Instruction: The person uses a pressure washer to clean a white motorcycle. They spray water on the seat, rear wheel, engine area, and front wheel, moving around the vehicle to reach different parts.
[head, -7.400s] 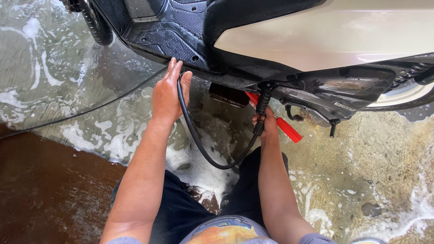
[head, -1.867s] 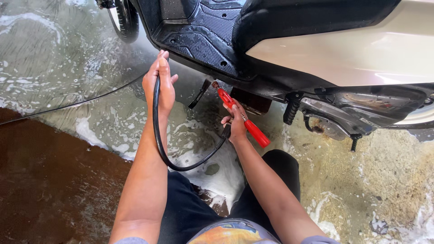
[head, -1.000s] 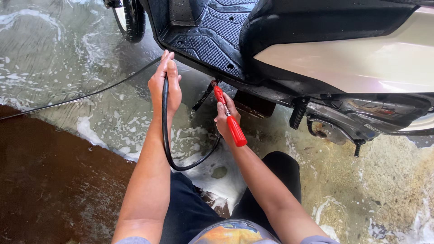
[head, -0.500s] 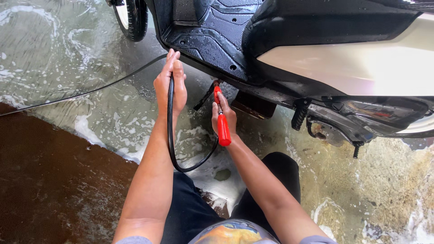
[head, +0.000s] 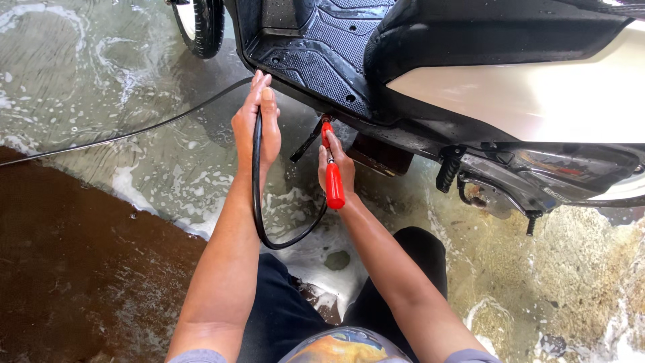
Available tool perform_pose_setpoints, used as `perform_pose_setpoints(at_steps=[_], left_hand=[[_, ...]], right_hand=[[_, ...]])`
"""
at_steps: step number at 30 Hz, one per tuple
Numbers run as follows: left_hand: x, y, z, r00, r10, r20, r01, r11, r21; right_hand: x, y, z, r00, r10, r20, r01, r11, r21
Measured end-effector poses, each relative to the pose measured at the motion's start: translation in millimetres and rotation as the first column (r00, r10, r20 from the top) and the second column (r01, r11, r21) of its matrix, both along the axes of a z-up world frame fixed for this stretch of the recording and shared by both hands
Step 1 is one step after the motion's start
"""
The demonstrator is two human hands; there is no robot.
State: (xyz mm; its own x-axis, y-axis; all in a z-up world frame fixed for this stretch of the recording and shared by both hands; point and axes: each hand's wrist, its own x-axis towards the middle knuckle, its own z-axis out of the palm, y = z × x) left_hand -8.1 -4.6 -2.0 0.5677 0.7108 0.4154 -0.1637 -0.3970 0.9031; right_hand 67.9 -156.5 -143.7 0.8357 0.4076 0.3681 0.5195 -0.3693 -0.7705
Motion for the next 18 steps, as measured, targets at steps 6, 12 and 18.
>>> perform_pose_setpoints(at_steps=[6,12,18], left_hand=[[-2.7,-2.4,5.1,0.998,0.052,-0.033,-0.049,0.993,0.106],[-3.3,-6.3,7.1,0.988,0.068,-0.141,-0.023,0.955,0.295],[1.6,-10.9,2.8,0.977,0.04,-0.208,0.039,0.932,0.361]], right_hand=[[3.2,0.9,-11.4,0.999,-0.019,-0.037,0.019,1.0,-0.006],[2.6,-4.3,-21.7,1.0,-0.029,-0.007,0.029,0.995,0.095],[-6.6,-9.5,-30.1,0.984,0.035,-0.174,-0.015,0.994,0.112]])
